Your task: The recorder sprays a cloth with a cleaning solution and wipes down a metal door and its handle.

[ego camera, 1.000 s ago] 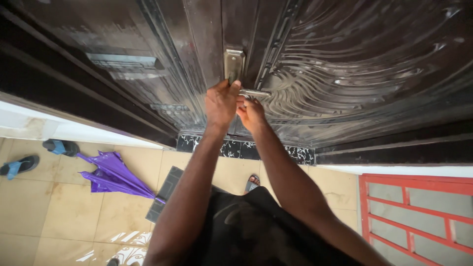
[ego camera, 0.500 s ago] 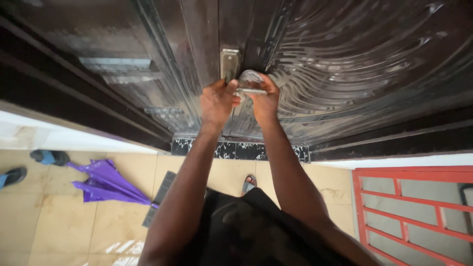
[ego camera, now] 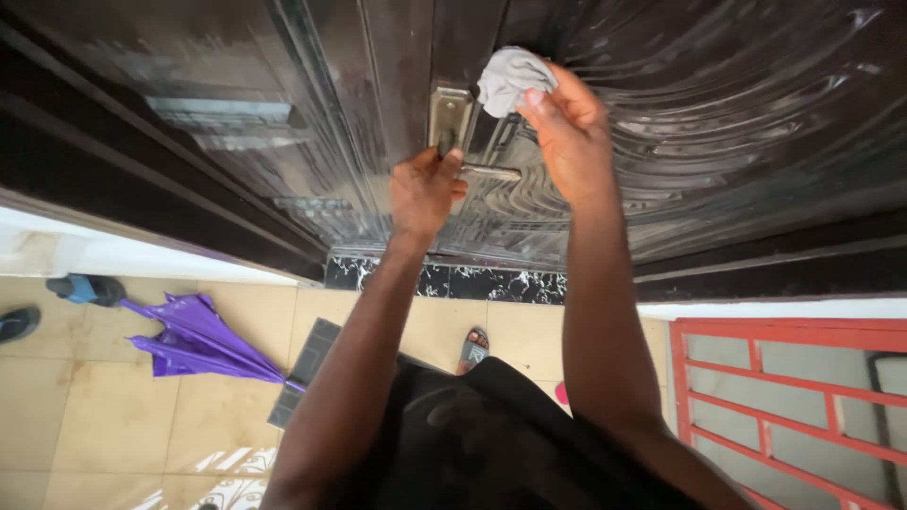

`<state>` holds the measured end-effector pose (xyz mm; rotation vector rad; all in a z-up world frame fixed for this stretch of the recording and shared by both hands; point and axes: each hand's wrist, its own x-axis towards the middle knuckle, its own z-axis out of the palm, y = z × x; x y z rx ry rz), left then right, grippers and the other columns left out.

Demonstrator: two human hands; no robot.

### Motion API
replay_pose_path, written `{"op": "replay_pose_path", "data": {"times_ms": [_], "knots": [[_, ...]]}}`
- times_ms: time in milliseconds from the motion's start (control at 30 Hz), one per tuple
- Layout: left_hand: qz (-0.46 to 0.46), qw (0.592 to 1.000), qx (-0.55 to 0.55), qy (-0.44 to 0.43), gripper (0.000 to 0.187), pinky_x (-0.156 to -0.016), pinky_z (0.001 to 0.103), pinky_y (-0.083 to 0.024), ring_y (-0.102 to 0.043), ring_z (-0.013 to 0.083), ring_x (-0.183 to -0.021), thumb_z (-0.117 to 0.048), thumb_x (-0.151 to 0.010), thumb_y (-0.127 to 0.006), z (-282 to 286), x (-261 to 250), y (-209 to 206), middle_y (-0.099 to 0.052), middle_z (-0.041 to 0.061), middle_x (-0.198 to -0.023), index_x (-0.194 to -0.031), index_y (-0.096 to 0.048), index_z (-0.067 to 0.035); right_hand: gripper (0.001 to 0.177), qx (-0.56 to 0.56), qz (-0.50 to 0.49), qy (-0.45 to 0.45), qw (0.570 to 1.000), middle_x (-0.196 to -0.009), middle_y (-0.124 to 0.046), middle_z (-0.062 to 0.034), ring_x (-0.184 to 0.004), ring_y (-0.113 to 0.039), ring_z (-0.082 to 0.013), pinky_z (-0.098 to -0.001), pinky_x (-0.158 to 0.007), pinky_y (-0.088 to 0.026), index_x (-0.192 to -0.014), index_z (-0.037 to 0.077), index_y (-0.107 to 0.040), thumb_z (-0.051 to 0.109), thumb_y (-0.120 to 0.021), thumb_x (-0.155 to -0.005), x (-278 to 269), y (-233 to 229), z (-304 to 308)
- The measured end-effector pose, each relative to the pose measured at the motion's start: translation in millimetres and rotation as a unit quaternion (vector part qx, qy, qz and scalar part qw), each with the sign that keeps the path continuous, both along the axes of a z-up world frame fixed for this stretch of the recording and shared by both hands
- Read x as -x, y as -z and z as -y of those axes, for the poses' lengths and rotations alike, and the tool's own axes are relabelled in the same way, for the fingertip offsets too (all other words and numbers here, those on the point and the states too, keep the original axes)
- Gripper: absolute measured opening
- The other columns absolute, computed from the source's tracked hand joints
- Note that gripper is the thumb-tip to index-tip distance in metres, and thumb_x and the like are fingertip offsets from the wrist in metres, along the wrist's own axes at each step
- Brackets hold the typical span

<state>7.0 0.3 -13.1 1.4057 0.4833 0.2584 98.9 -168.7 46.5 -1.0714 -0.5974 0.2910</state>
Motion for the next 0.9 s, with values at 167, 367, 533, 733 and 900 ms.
{"op": "replay_pose_path", "data": {"times_ms": [167, 367, 533, 733, 900], "knots": [[-0.001, 1.000, -0.006, -0.006, 0.029, -0.056, 0.028, -0.063, -0.072, 0.0120, -0.062, -0.024, -0.095, -0.070, -3, 0, -2, -0.073, 0.006, -0.076, -0.098, -0.074, 0.004, 0.039, -0.019, -0.093, -0.022, 0.995, -0.134, -0.069, -0.0127, -0.126, -0.066, -0.0220, -0.0403, -0.115, -0.050, -0.138, -0.003, -0.059, 0.010, -0.064, -0.102, -6, 64, 1], [0.024, 1.000, -0.011, -0.014, 0.027, -0.055, 0.028, -0.063, -0.073, 0.0124, -0.062, -0.024, -0.095, -0.070, 0, 0, 2, -0.073, 0.006, -0.075, -0.098, -0.074, 0.003, 0.032, 0.243, -0.053, 0.124, 0.961, -0.108, -0.071, -0.0040, -0.098, -0.065, -0.0127, -0.0313, -0.087, -0.053, -0.122, 0.007, -0.066, 0.010, -0.071, -0.091, -7, 227, -8], [0.008, 1.000, -0.017, -0.016, 0.027, -0.056, 0.029, -0.062, -0.073, 0.0132, -0.062, -0.023, -0.096, -0.069, 3, 0, -2, -0.073, 0.007, -0.072, -0.097, -0.074, 0.003, 0.010, 0.015, -0.243, 0.037, 0.969, -0.103, -0.068, -0.0029, -0.096, -0.064, -0.0131, -0.0290, -0.086, -0.054, -0.113, 0.004, -0.068, 0.010, -0.070, -0.105, -12, 288, -9], [0.006, 0.999, -0.051, -0.014, 0.028, -0.058, 0.029, -0.063, -0.074, 0.0129, -0.062, -0.024, -0.097, -0.067, 2, 3, -1, -0.074, 0.007, -0.072, -0.096, -0.074, 0.002, 0.018, 0.024, -0.170, 0.075, 0.982, -0.109, -0.074, -0.0103, -0.102, -0.072, -0.0206, -0.0351, -0.094, -0.059, -0.116, 0.000, -0.068, 0.001, -0.065, -0.099, -13, 168, 10], [0.030, 0.999, -0.041, -0.014, 0.027, -0.058, 0.029, -0.063, -0.073, 0.0133, -0.061, -0.024, -0.097, -0.067, 5, 2, -7, -0.073, 0.009, -0.071, -0.096, -0.074, 0.002, 0.023, -0.080, -0.087, 0.107, 0.987, -0.117, -0.072, -0.0102, -0.107, -0.072, -0.0205, -0.0378, -0.096, -0.061, -0.124, 0.001, -0.061, 0.005, -0.066, -0.101, 4, 19, 24]]}}
